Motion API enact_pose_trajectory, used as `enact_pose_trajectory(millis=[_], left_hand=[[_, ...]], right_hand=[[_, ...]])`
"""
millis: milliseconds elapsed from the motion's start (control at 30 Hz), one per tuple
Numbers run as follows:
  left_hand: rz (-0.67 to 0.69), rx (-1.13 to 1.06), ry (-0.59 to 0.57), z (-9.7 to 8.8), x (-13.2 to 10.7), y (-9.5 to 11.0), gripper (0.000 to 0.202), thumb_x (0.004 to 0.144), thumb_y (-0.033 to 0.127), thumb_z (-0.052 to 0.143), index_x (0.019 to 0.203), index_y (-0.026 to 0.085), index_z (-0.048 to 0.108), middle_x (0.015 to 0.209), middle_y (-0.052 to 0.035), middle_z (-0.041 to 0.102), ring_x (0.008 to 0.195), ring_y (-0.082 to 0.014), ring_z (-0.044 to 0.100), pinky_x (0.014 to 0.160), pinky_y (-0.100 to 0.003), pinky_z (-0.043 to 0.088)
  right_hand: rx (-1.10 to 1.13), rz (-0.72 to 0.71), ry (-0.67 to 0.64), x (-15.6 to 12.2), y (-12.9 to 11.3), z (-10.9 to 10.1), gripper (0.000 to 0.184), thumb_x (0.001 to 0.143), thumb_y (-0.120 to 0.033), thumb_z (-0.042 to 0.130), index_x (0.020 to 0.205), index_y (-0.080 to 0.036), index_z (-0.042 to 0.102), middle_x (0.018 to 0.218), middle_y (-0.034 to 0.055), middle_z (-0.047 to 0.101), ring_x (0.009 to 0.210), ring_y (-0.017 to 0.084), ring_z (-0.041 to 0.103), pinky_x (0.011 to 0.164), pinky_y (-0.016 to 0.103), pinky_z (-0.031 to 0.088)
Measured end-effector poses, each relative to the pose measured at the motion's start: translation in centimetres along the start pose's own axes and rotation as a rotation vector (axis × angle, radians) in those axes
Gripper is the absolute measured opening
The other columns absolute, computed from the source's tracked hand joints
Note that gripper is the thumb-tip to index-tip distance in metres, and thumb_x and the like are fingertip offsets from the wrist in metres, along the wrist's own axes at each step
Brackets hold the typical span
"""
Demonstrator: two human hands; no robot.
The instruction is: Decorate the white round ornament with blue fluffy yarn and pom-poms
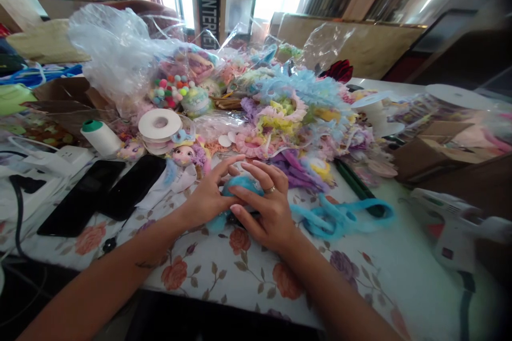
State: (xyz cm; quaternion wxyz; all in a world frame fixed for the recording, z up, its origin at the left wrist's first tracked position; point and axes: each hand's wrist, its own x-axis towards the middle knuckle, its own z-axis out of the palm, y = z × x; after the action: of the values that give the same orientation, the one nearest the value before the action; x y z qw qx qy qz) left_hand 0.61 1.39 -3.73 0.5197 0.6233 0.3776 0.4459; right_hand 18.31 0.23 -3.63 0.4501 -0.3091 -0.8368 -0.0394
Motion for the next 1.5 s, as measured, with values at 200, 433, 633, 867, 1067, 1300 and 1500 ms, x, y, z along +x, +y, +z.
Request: enact_pose_trajectory(millis=[200,433,633,867,1067,1300,1500], left_hand=[[-0.022,0.003,0.114,-0.24,-0.06,0.69,0.073,0.074,0.033,0.08,0.139,0.035,0.046,0.104,-0.0006,0.052,0.079,-0.0114,0.056,0.073,-0.025,0.048],[-0.023,-0.097,0.019,-0.25,0.0,0.42,0.074,0.073,0.026,0.081,0.138,0.034,0.048,0.098,0.0003,0.055,0.084,-0.0124,0.057,0.074,-0.023,0.047],[-0.055,-0.14,-0.013,-0.31,-0.05,0.38,0.075,0.074,0.026,0.081,0.14,0.037,0.045,0.099,0.0009,0.055,0.083,-0.0121,0.057,0.072,-0.023,0.047],[-0.065,-0.23,0.023,-0.2,0.13,0.45,0.074,0.071,0.022,0.082,0.136,0.034,0.05,0.095,0.0012,0.057,0.082,-0.0124,0.056,0.073,-0.024,0.046],[-0.13,-0.34,0.082,0.16,0.09,0.99,0.076,0.068,0.022,0.084,0.136,0.03,0.05,0.09,0.0022,0.055,0.081,-0.0109,0.055,0.072,-0.021,0.047],[-0.138,-0.381,0.141,0.03,0.08,0.94,0.074,0.07,0.022,0.082,0.136,0.031,0.049,0.093,0.0016,0.054,0.083,-0.0124,0.057,0.068,-0.02,0.048],[-0.144,-0.412,0.185,0.03,0.23,1.09,0.077,0.068,0.022,0.084,0.136,0.029,0.048,0.094,0.001,0.054,0.084,-0.0126,0.057,0.067,-0.019,0.048]], right_hand=[[0.0,0.037,0.121,-0.17,1.09,-0.61,0.027,0.089,-0.023,0.058,0.113,-0.028,0.07,0.133,0.0091,0.057,0.124,0.033,0.05,0.102,0.056,0.04],[0.024,0.025,0.038,-0.01,0.68,-0.24,0.024,0.09,-0.03,0.059,0.111,-0.027,0.07,0.135,0.0099,0.056,0.127,0.033,0.048,0.105,0.057,0.039],[0.039,0.047,0.073,0.01,0.87,-0.4,0.027,0.089,-0.031,0.057,0.112,-0.029,0.071,0.137,0.0075,0.054,0.128,0.033,0.046,0.107,0.057,0.037],[-0.024,0.015,0.037,0.1,0.41,-0.17,0.027,0.09,-0.036,0.058,0.113,-0.029,0.07,0.137,0.0082,0.055,0.128,0.033,0.047,0.107,0.057,0.035],[0.005,0.033,0.074,-0.14,0.84,-0.68,0.028,0.091,-0.031,0.056,0.115,-0.026,0.069,0.133,0.011,0.057,0.126,0.034,0.048,0.105,0.059,0.037],[0.066,0.057,0.079,0.02,0.76,-0.84,0.031,0.09,-0.027,0.056,0.119,-0.023,0.067,0.131,0.0131,0.057,0.125,0.033,0.049,0.103,0.059,0.04],[0.099,0.09,0.078,-0.03,0.66,-0.83,0.032,0.09,-0.023,0.058,0.12,-0.018,0.066,0.134,0.0167,0.054,0.126,0.035,0.048,0.104,0.059,0.04]])
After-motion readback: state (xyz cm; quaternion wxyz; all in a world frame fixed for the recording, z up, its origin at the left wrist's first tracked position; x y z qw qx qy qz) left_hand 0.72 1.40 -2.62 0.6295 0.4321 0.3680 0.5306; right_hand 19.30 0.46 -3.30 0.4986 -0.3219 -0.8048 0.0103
